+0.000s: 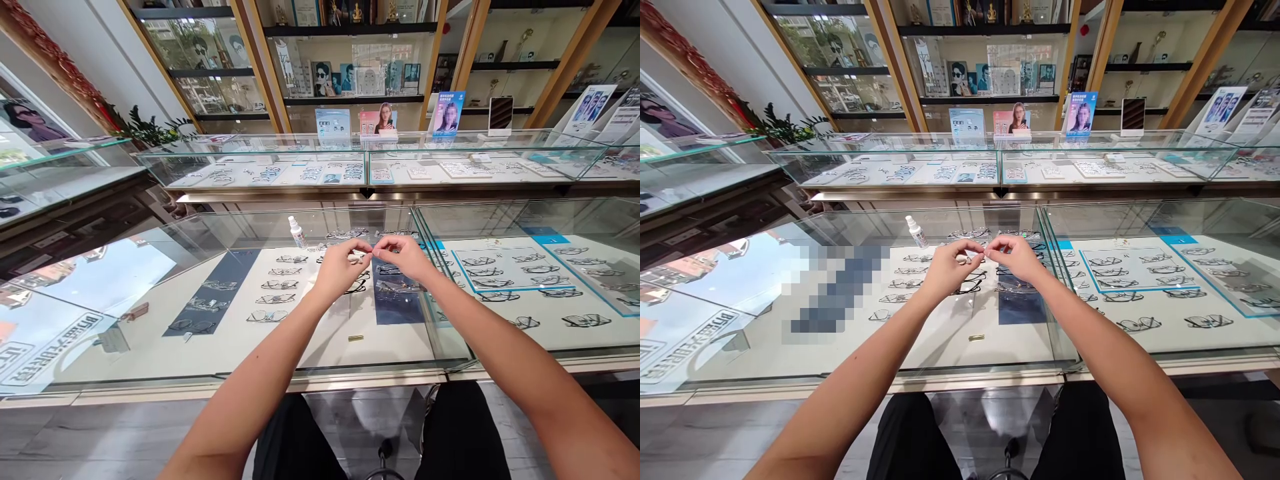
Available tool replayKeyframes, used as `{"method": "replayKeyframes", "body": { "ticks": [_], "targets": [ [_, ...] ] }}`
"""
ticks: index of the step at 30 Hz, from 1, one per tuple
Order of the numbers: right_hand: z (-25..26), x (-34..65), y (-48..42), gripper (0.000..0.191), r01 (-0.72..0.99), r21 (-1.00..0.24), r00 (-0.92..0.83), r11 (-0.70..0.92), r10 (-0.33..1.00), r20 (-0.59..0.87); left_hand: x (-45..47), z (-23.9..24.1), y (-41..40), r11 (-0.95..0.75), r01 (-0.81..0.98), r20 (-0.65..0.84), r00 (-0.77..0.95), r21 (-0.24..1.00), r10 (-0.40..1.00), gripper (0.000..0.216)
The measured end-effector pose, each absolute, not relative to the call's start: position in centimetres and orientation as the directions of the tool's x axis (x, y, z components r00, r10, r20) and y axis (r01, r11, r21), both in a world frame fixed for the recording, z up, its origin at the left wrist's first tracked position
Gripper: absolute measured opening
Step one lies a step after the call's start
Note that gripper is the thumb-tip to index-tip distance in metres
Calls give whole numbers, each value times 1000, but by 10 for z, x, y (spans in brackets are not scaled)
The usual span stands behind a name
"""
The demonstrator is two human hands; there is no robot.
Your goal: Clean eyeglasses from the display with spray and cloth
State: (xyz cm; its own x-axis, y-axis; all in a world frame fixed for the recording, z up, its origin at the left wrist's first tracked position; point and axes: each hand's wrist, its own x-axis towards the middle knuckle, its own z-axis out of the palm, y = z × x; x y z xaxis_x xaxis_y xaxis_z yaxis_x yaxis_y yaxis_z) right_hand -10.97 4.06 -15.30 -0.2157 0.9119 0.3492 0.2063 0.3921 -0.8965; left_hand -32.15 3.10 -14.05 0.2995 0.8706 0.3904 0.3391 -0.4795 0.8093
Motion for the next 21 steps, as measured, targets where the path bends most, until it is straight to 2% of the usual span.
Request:
{"method": "replayKeyframes", "body": {
  "ticks": [5,21],
  "targets": [
    [-156,-113,39,17,241,-869,-166,433,900,403,-321,-141,30,-470,342,386,288,814,877,16],
    [-156,-120,30,15,272,-792,-135,546,837,531,-320,-137,33,-284,210,229,251,935,940,33]
  ]
}}
